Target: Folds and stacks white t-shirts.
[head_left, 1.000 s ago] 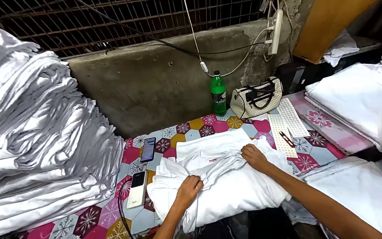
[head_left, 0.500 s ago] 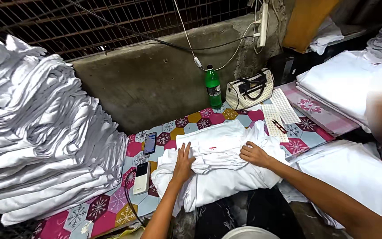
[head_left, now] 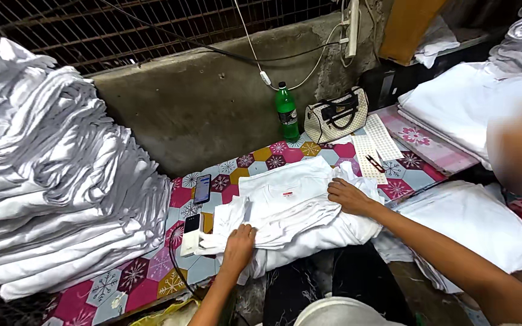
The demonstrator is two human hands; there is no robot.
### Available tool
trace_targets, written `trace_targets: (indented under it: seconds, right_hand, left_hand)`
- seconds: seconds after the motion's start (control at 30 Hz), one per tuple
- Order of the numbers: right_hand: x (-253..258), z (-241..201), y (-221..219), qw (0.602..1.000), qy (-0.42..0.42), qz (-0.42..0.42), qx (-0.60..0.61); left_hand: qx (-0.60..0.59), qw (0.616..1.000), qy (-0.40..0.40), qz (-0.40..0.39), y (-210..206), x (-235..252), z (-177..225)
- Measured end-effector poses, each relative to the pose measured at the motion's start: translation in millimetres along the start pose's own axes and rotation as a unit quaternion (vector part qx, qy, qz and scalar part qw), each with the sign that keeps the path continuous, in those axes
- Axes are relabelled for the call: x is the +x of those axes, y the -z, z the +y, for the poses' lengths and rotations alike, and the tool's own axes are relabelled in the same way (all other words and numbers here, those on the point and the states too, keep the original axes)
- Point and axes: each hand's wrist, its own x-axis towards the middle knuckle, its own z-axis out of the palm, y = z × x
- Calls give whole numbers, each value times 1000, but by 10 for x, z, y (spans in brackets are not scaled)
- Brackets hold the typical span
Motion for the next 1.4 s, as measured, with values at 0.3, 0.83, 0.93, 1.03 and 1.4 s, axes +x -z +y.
trace_targets:
  seconds: [0.3,0.83,0.93,1.03,1.4]
  right_hand:
    - [-132,-111,524,999,41,-16,22]
    - [338,-60,1147,923,-189,-210,262]
    - [206,-313,1548,912,-176,-255,270]
    - [197,-264,1592,925,-135,-234,266]
    - [991,780,-319,894,-259,-268,248]
  left_hand:
    - [31,994,-89,-52,524,-110,-186]
    - [-105,956,66,-266,1097,411,-595]
    - [-70,991,-48,-106,1306,68,-490]
    - [-96,989,-102,-40,1297,82,-618]
    - [-333,927,64,-161,-435,1320,-1029]
